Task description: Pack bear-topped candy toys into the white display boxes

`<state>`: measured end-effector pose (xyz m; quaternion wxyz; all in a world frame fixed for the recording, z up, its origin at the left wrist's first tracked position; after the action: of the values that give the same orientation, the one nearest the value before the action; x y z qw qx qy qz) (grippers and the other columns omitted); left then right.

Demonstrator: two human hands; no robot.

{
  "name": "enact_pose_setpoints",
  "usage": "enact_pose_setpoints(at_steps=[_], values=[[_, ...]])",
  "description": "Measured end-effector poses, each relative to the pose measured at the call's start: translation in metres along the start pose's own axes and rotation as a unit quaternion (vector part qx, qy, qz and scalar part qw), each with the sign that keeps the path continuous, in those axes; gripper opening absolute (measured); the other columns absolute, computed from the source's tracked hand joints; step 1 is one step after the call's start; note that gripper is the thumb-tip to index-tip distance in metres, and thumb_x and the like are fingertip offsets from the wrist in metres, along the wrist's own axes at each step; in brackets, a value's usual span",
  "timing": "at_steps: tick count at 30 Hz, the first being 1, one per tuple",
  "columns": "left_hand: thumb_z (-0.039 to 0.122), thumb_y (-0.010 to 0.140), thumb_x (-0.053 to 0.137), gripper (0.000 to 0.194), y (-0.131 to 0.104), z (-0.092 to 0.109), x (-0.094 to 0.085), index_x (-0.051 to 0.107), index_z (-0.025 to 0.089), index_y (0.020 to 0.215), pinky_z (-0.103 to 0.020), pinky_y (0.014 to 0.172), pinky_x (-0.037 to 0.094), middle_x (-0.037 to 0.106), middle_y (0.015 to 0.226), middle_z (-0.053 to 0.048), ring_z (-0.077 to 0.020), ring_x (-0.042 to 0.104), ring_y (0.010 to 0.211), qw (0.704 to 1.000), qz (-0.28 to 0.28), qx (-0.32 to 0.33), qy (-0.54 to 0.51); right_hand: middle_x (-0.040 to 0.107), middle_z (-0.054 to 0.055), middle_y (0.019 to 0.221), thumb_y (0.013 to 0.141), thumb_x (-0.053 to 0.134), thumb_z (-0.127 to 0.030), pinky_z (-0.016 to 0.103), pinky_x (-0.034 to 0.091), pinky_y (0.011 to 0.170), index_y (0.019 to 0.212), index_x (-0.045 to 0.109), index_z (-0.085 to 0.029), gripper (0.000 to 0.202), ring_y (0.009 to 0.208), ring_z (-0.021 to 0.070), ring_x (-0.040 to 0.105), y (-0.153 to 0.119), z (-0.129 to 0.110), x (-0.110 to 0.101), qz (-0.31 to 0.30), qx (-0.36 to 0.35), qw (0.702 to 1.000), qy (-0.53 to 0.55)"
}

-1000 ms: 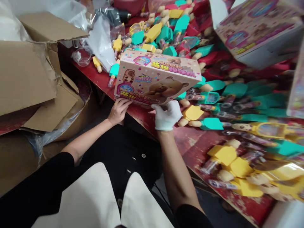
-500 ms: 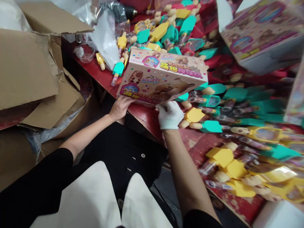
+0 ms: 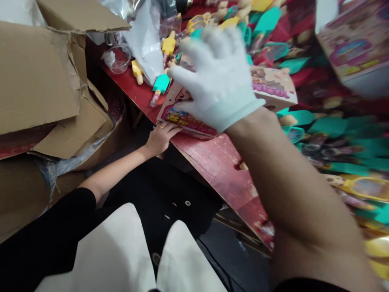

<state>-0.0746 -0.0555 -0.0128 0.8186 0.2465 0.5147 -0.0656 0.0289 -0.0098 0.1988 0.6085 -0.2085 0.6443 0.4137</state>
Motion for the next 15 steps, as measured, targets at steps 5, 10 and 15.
enact_pose_setpoints(at_steps=[5, 10, 15], values=[[0.012, 0.102, 0.039, 0.045, -0.008, -0.009, 0.003, 0.059, 0.021, 0.140, -0.045, 0.110, 0.045, 0.068, 0.132, -0.010, -0.0244, 0.055, 0.129, 0.999, -0.022, 0.016, 0.036, 0.050, 0.008, 0.148, 0.095, 0.051, -0.023, 0.055, 0.043, 0.110, 0.121, 0.065, -0.020, 0.030, 0.136, 0.0341, 0.045, 0.014, 0.000, 0.021, -0.075, -0.045, 0.996, 0.010], [0.027, 0.107, 0.032, 0.039, -0.032, -0.025, -0.007, 0.062, 0.026, 0.133, -0.046, 0.110, 0.047, 0.064, 0.131, -0.011, -0.0234, 0.057, 0.128, 0.991, 0.125, 0.018, -0.040, 0.052, 0.007, 0.146, 0.098, 0.046, -0.019, 0.069, 0.029, 0.115, 0.109, 0.068, -0.018, 0.025, 0.148, 0.0416, 0.032, 0.008, -0.004, 0.035, -0.078, -0.061, 0.994, 0.050], [0.071, 0.092, 0.057, 0.084, -0.015, -0.067, -0.034, 0.029, 0.025, 0.157, -0.055, 0.120, 0.040, 0.039, 0.155, -0.018, -0.0334, 0.039, 0.150, 0.976, 0.176, -0.083, -0.095, 0.042, 0.005, 0.159, 0.088, 0.068, -0.037, 0.065, 0.018, 0.125, 0.129, 0.063, -0.024, 0.043, 0.153, 0.0389, 0.027, -0.003, 0.010, 0.034, -0.032, -0.050, 0.980, 0.187]])
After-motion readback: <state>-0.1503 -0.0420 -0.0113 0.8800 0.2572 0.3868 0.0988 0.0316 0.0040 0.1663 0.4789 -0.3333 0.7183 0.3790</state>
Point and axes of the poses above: each hand's wrist, its own y-axis towards the middle knuckle, its own x-axis out of the palm, z = x × y, the point moved 4 cm from there along y, towards the middle knuckle
